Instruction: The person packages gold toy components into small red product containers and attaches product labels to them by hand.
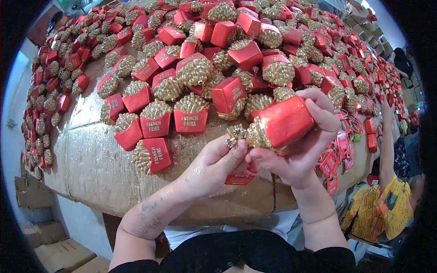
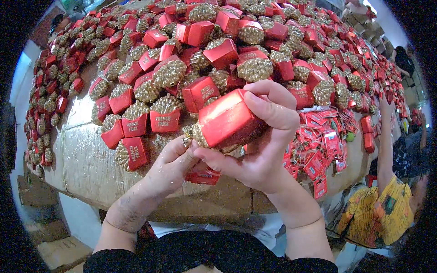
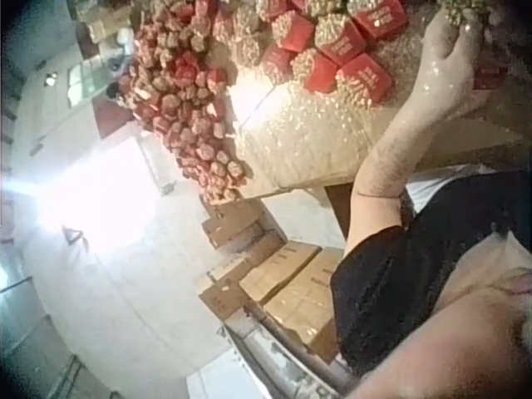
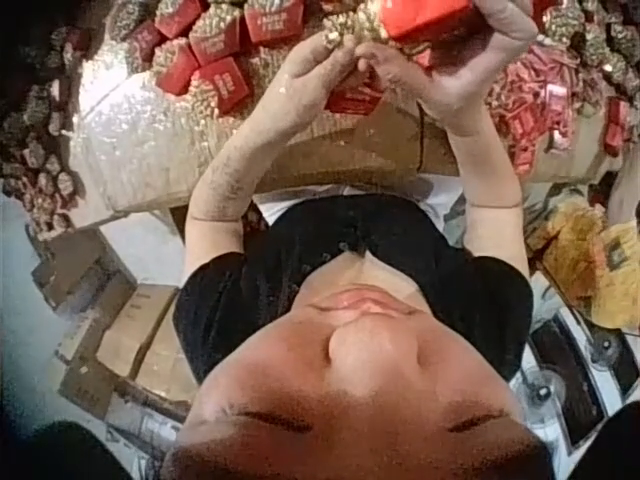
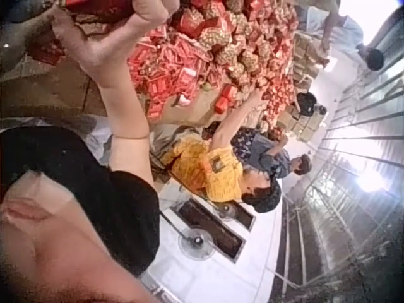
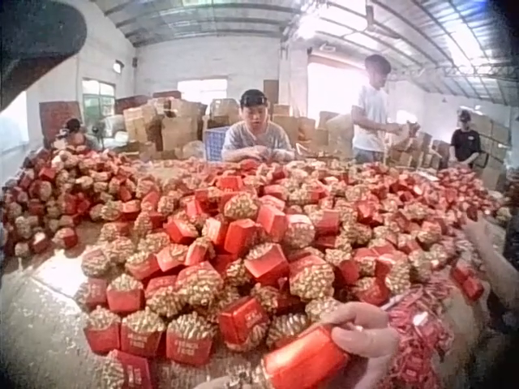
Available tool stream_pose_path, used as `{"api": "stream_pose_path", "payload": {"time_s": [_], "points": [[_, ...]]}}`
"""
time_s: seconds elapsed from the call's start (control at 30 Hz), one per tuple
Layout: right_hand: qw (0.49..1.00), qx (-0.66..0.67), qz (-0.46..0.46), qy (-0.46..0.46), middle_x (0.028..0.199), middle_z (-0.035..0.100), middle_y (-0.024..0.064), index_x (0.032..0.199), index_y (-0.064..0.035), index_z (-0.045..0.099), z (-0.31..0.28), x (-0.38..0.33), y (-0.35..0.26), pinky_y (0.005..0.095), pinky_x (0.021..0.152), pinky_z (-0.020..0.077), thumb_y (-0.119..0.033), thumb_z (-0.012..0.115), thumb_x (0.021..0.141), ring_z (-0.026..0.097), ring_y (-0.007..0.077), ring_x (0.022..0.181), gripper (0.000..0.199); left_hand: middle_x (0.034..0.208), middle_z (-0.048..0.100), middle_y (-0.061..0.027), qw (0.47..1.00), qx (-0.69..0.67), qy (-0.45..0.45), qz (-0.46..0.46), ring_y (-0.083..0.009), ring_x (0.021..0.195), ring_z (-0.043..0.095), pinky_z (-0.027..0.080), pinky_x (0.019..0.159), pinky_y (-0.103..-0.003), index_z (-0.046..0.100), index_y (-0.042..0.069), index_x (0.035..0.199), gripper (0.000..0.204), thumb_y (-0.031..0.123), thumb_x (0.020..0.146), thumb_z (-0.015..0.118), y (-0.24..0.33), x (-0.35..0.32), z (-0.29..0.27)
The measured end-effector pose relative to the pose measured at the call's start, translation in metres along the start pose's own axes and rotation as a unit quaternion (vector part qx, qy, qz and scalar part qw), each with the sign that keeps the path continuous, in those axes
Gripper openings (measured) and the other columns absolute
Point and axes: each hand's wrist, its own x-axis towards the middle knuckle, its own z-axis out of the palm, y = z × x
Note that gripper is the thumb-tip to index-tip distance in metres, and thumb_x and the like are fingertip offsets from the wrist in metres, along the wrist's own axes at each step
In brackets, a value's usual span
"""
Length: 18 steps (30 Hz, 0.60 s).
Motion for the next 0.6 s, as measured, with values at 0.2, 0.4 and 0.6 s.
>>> {"api": "stream_pose_path", "payload": {"time_s": [0.2,0.4,0.6], "points": [[1.000,0.022,0.001,0.008,0.119,0.042,0.0149,0.126,-0.0089,0.039,-0.001,-0.001,0.001,0.0351,0.092,0.0423,-0.030,0.092,0.057,0.047,0.0241,0.107,0.090,0.082,0.061,-0.0013,0.995,-0.047,-0.081,-0.023,-0.0066,0.076,0.053,0.045,0.074,-0.023,0.056,0.004,0.093,0.035,0.032,0.104,0.038,0.005,0.000,-0.010],[0.997,-0.013,-0.042,-0.060,0.124,0.038,0.0145,0.126,-0.0150,0.037,-0.006,0.001,0.007,0.0356,0.081,0.0514,-0.030,0.090,0.060,0.053,0.0223,0.101,0.086,0.083,0.060,-0.0014,0.997,-0.029,-0.053,-0.037,-0.0085,0.079,0.055,0.046,0.073,-0.024,0.055,0.004,0.094,0.034,0.031,0.104,0.037,0.008,0.010,-0.011],[0.997,-0.031,0.069,-0.032,0.116,0.047,0.0145,0.123,-0.0050,0.047,-0.005,0.007,-0.005,0.0390,0.094,0.0413,-0.043,0.086,0.060,0.048,0.0290,0.107,0.083,0.094,0.064,-0.0077,0.977,0.038,0.137,0.161,-0.0200,0.109,0.055,0.042,0.098,-0.036,0.054,0.003,0.090,0.035,0.029,0.104,0.035,0.014,0.017,-0.012]]}}
